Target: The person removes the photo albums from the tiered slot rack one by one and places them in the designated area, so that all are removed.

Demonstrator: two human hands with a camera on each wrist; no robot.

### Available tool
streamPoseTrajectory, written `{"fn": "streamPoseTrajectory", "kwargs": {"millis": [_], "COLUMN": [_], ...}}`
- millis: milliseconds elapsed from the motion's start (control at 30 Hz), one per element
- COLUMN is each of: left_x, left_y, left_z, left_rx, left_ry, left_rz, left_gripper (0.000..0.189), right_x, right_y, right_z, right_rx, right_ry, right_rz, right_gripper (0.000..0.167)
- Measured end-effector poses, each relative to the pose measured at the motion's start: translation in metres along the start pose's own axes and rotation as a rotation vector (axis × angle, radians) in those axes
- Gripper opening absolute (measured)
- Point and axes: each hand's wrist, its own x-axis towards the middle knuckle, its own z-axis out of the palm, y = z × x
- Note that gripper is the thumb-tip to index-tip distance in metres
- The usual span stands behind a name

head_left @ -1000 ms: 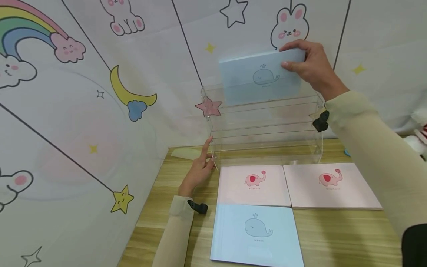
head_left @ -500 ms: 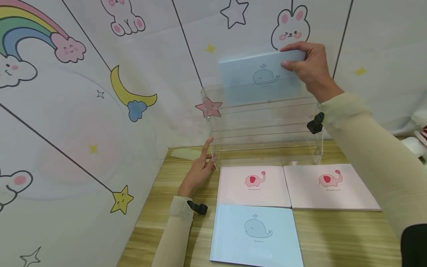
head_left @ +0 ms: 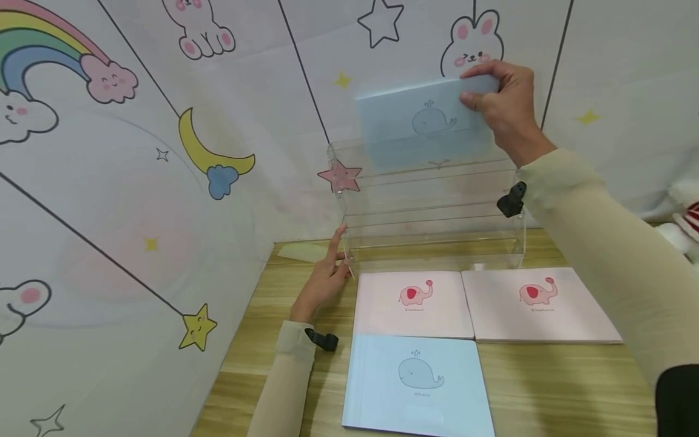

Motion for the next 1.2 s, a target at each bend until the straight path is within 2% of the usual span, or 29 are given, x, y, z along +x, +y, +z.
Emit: {"fn": "streamPoseTrajectory", "kwargs": {"millis": [133,400,667,1000,1200], "left_x": [0.001,0.002,0.001,0.002,0.001], "left_y": [-0.002,-0.003,0.000,0.002,0.002], "left_z": [0.000,0.001,0.004,0.004,0.004], "left_rx": [-0.003,-0.008,0.001,0.004,-0.006], "left_ry": [0.001,0.006,0.008,0.011,0.004], "left_rz": [0.006,0.022,0.008,-0.001,-0.010], "left_gripper": [0.080,0.080,0.081,0.080,0.081], "right_x": [0.002,0.004,0.004,0.005,0.002], "right_y": [-0.002,-0.007,-0.021,-0.039,-0.045], "right_z": [0.000,-0.004,-0.010,-0.019,-0.024], "right_rx": [0.004,0.014,0.053,0.079,0.073], "right_ry": [0.004,0.013,0.037,0.037,0.051], "right_rz": [-0.032,-0.019,-0.007,-0.061,-0.043], "right_gripper": [0.028,0.025,0.025,0.025,0.025]}}
